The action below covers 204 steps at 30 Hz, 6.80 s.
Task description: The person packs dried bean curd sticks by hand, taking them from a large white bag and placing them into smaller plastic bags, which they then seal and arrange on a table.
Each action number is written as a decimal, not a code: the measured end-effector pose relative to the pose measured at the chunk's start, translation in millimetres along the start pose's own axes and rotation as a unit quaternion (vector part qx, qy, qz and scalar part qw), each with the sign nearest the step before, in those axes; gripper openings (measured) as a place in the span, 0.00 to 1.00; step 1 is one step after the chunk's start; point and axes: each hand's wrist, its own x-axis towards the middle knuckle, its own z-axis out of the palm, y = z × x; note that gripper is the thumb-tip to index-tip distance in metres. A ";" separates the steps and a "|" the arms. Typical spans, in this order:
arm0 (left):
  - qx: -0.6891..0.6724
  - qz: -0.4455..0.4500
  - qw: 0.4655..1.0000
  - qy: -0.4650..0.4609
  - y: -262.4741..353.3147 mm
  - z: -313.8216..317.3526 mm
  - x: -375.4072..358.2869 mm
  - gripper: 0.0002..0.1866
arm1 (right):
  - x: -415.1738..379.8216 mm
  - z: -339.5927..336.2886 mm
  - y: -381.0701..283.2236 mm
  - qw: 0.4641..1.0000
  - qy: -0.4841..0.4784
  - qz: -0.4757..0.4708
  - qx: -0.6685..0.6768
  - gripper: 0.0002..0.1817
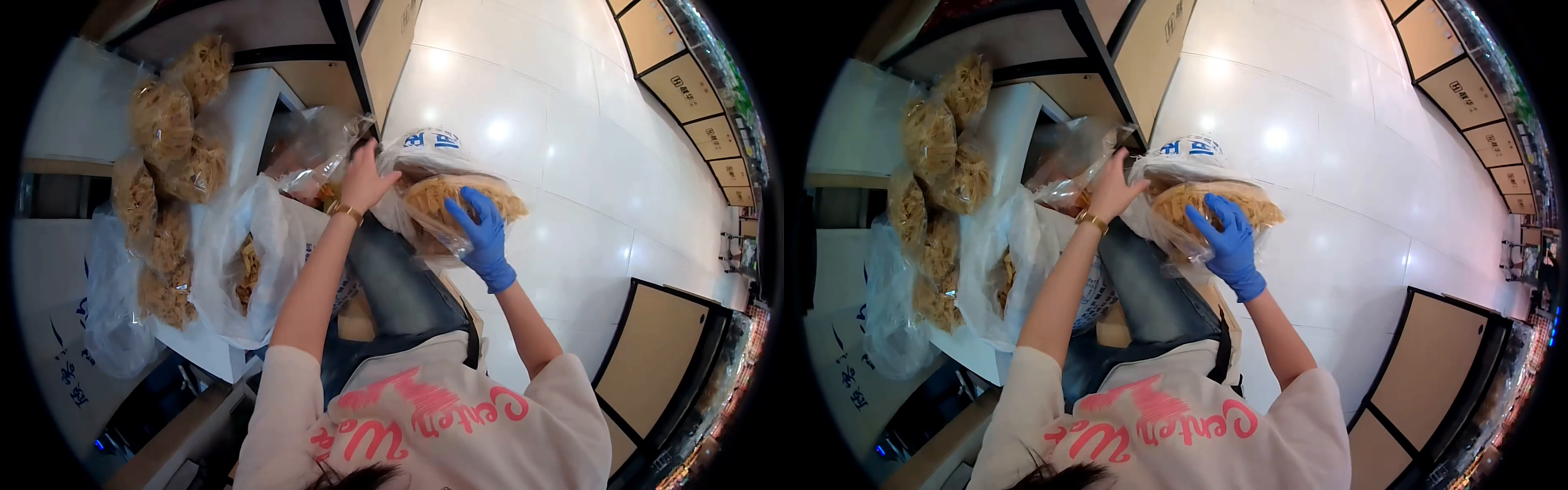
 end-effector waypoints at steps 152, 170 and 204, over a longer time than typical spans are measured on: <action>-0.515 -0.054 0.777 0.357 -378.8 -366.0 -149.6 0.22 | 373.0 229.0 -249.0 0.754 0.102 0.152 0.630 0.29; 0.064 -0.120 0.879 0.457 -219.8 -425.1 -201.7 0.20 | 205.7 107.2 -230.1 0.700 -0.270 0.154 0.642 0.26; -0.085 -0.084 0.989 -0.087 -14.2 -72.0 111.7 0.30 | 124.8 114.1 19.3 0.704 0.433 0.349 0.441 0.13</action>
